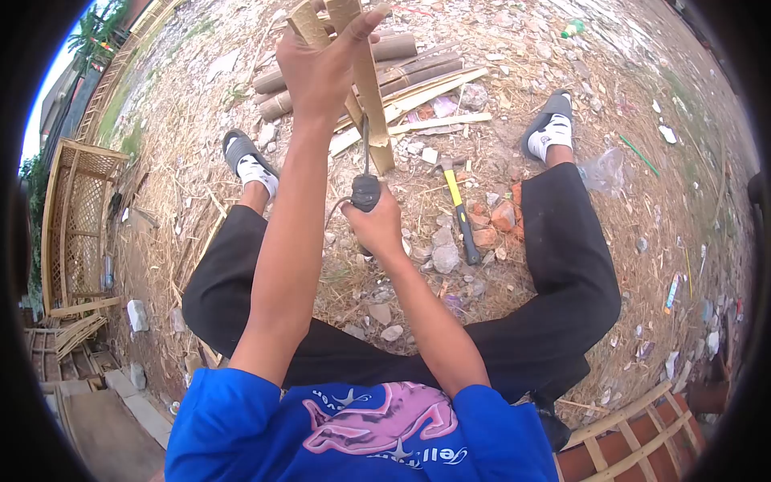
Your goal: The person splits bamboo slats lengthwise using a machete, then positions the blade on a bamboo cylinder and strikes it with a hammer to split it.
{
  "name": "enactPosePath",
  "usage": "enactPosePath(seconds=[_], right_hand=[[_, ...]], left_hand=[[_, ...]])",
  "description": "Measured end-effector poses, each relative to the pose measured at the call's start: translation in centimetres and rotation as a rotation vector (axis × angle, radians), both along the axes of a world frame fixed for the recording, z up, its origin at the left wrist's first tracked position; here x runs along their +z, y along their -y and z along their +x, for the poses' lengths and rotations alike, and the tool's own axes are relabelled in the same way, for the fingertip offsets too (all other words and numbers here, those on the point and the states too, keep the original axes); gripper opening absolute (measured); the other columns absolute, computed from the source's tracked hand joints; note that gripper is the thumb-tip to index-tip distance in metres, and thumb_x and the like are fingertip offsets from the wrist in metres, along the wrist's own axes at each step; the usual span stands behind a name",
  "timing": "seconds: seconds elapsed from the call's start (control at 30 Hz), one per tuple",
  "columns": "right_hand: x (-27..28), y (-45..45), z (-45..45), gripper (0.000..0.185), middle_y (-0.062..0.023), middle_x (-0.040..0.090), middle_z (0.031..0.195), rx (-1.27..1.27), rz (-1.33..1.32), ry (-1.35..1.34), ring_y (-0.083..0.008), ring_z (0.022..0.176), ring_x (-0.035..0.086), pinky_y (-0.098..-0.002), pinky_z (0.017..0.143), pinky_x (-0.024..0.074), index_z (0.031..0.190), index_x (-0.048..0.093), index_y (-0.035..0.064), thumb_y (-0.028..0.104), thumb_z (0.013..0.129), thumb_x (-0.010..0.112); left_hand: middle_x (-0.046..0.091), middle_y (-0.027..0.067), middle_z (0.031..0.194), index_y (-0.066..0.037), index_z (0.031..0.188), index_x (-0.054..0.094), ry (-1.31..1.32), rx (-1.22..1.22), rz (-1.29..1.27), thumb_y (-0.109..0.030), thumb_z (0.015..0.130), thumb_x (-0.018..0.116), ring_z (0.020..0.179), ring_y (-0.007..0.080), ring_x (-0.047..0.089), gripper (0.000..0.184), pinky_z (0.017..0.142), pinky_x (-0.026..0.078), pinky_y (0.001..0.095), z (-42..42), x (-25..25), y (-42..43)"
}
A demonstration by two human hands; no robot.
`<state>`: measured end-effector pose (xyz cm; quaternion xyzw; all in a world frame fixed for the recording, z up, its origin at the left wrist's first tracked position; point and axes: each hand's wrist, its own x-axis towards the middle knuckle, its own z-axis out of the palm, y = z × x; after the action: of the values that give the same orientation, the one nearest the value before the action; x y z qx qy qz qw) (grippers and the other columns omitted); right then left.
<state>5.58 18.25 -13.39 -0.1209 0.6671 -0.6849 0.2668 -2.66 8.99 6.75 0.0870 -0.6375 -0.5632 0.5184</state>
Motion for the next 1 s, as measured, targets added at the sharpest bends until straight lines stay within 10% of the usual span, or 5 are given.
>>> enactPosePath(seconds=[0.43,1.0], right_hand=[[2.0,-2.7,-7.7,0.026,-0.0013,0.054,0.064,0.417,-0.036,0.142,-0.0102,0.046,0.051,-0.0281,0.040,0.0421,0.097,0.056,0.0030,0.001,0.073,0.065],[0.3,2.7,1.5,0.032,-0.0112,0.067,0.081,-0.180,0.007,-0.125,-0.0216,0.073,0.067,-0.0347,0.068,0.0515,0.102,0.060,0.0019,0.008,0.073,0.073]], left_hand=[[0.066,0.0079,0.070,0.003,0.088,0.064,-0.125,-0.048,-0.011,-0.015,0.079,0.084,0.057,0.0176,0.066,0.028,0.050,0.056,0.0291,-1.9,-2.3,7.0],[0.064,0.0014,0.073,-0.001,0.093,0.066,-0.074,0.089,-0.021,-0.023,0.093,0.071,0.060,0.0085,0.058,0.022,0.054,0.046,0.0231,0.1,-1.7,2.4]])
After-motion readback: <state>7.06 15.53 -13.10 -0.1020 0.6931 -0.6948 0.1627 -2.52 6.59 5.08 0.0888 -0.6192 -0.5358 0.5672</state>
